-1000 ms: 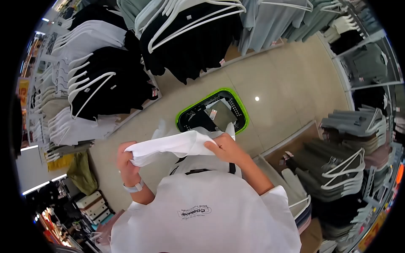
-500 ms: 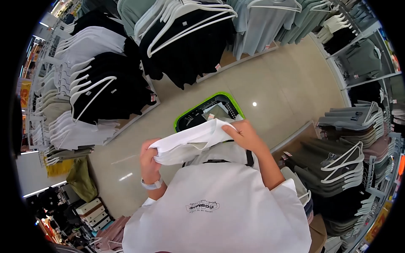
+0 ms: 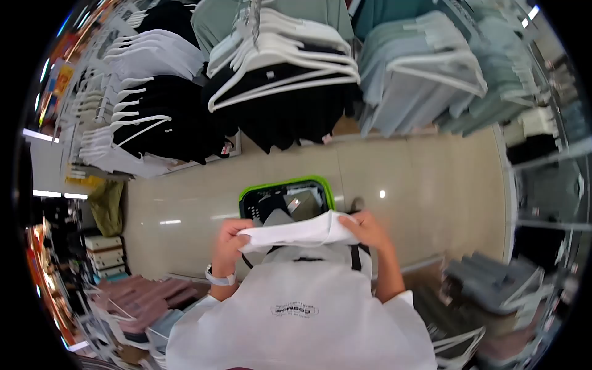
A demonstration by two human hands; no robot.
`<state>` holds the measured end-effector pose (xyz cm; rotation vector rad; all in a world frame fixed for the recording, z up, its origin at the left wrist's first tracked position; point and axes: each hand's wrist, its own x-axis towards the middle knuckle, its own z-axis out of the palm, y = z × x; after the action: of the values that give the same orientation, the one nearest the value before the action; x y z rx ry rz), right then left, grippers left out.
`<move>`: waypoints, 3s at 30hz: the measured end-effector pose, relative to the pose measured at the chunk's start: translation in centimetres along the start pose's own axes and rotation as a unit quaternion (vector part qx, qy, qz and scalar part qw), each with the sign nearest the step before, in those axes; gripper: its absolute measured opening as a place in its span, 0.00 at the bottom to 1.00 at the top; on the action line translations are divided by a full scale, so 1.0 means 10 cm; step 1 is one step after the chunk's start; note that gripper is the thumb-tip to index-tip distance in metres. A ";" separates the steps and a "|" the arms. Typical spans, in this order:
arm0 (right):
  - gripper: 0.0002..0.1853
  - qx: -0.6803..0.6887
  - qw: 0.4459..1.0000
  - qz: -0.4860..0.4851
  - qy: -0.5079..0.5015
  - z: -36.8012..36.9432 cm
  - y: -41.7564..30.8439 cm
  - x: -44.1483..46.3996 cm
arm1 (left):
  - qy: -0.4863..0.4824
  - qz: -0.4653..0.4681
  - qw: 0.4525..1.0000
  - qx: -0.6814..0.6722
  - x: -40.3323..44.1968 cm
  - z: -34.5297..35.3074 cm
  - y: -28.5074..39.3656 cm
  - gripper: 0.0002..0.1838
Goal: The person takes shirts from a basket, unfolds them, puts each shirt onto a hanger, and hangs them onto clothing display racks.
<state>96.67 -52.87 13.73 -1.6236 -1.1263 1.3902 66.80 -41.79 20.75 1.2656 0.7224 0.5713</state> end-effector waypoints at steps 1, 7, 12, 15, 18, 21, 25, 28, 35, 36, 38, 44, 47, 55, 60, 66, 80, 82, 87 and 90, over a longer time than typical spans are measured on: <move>0.25 -0.021 0.999 0.005 -0.035 -0.20 0.09 0.11 | 0.005 -0.009 1.000 0.013 0.14 0.20 -0.02 0.08; 0.28 -0.068 0.997 0.002 -0.035 -1.12 0.22 0.33 | 0.133 -0.004 0.987 0.087 0.72 1.14 0.13 0.13; 0.27 -0.144 0.987 -0.071 -0.021 -1.62 0.01 0.68 | 0.181 -0.005 0.968 0.173 0.81 1.49 0.24 0.12; 0.24 -0.151 0.982 -0.071 -0.092 -1.72 -0.27 0.78 | 0.207 0.033 0.964 0.166 0.78 1.66 0.18 0.09; 0.21 -0.161 0.980 -0.096 -0.072 -1.63 -0.33 0.79 | 0.227 0.067 0.958 0.162 0.74 1.74 0.12 0.09; 0.18 -0.185 0.976 -0.109 -0.046 -1.66 -0.48 0.88 | 0.242 0.088 0.948 0.185 0.74 1.76 0.10 0.09; 0.11 -0.101 0.959 -0.265 0.006 -1.77 -0.95 1.29 | 0.244 0.078 0.946 0.201 0.83 1.90 0.22 0.08; 0.12 -0.098 0.932 -0.349 0.014 -1.87 -1.36 1.99 | 0.224 0.080 0.952 0.192 0.97 1.89 0.19 0.08; 0.12 -0.162 0.881 -0.444 -0.006 -1.57 -2.02 3.56 | 0.251 0.059 0.959 0.114 1.52 2.10 0.54 0.07; 0.12 -0.218 0.879 -0.424 0.021 -1.52 -2.03 3.69 | 0.242 0.081 0.962 0.096 1.61 2.14 0.57 0.07; 0.13 -0.284 0.873 -0.391 0.066 -1.44 -2.06 3.81 | 0.235 0.097 0.965 0.071 1.75 2.21 0.60 0.07; 0.18 -0.310 0.883 -0.353 0.029 -1.21 -2.08 3.99 | 0.302 0.067 0.949 0.066 1.94 2.32 0.68 0.07; 0.22 -0.219 0.923 -0.314 -0.046 -1.23 -2.08 4.20 | 0.319 0.065 0.943 0.060 1.93 2.31 0.65 0.07; 0.23 -0.288 0.902 -0.322 0.028 -1.43 -2.39 3.97 | 0.383 0.049 0.919 0.074 1.86 2.11 0.58 0.08; 0.21 -0.312 0.880 -0.346 0.088 -1.89 -2.61 3.70 | 0.454 0.046 0.890 0.022 1.80 1.94 0.53 0.10; 0.16 -0.322 0.877 -0.318 0.158 -2.69 -2.68 2.42 | 0.471 0.075 0.879 0.007 1.67 1.66 0.51 0.10; 0.19 -0.166 0.909 -0.361 0.128 -3.90 -1.76 1.45 | 0.504 0.081 0.854 0.098 1.49 1.21 0.47 0.12; 0.18 -0.112 0.922 -0.362 0.081 -3.92 -1.68 1.51 | 0.493 0.070 0.862 0.089 1.48 1.21 0.49 0.12; 0.17 -0.119 0.933 -0.336 -0.043 -3.84 -1.50 1.80 | 0.457 0.043 0.886 0.065 1.45 1.29 0.58 0.12; 0.18 -0.154 0.914 -0.374 -0.016 -3.52 -1.61 1.93 | 0.422 0.049 0.902 0.075 1.38 1.32 0.63 0.15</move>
<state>129.53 -28.21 27.30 -1.1463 -1.8083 0.7550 85.83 -38.70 26.41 1.1757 1.4461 1.1950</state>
